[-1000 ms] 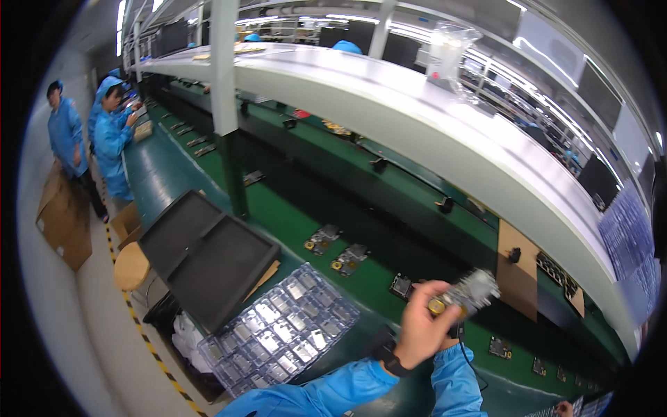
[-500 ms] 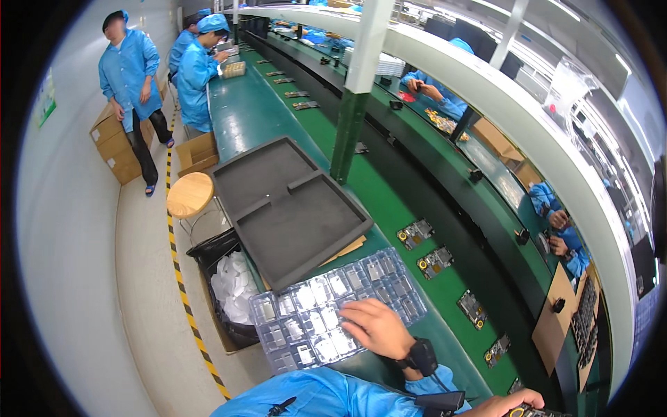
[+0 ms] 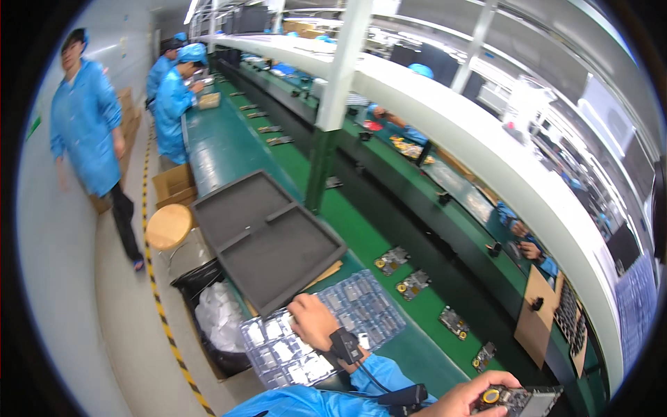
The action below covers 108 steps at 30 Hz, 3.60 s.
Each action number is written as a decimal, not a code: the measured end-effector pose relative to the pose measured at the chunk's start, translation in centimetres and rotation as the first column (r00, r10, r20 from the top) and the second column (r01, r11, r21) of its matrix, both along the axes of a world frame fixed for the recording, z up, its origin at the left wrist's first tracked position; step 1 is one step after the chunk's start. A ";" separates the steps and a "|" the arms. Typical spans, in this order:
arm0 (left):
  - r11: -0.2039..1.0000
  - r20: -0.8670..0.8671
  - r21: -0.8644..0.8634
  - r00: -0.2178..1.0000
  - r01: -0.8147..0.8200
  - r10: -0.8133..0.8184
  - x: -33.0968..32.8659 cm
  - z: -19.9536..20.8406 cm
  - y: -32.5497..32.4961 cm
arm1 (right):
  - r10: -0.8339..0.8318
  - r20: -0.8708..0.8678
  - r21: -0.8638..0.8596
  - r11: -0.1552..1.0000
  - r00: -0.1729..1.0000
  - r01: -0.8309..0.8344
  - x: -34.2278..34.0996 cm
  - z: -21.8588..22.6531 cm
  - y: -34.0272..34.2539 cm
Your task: Manually assemble and inspect circuit boards and internal electronic components on a factory production line.
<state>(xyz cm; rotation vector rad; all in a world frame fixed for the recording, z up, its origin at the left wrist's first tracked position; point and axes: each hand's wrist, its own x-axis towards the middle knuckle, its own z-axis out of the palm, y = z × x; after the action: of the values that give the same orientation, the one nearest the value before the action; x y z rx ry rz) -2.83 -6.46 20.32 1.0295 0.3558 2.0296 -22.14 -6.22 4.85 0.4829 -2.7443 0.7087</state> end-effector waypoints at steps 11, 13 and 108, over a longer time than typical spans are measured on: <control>0.961 -0.375 -0.150 0.912 -0.234 0.164 -4.6 -1.8 3.1 | -0.349 0.245 -0.954 0.078 0.904 0.288 17.7 1.6 14.4; 0.953 -0.534 -0.100 0.823 -0.287 0.192 -5.8 -1.3 4.2 | -0.597 0.016 -0.948 0.246 0.802 0.202 24.5 1.5 19.7; 0.879 -0.653 -0.403 0.753 -0.255 -0.082 -5.5 -7.3 6.6 | -0.701 -0.529 -0.141 0.629 0.479 0.765 32.3 8.9 15.1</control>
<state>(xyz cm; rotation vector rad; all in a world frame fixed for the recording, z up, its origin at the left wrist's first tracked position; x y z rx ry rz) -8.38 0.11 12.99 1.3916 1.2343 1.4592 10.14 8.93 13.74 -0.4532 -2.1030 0.1287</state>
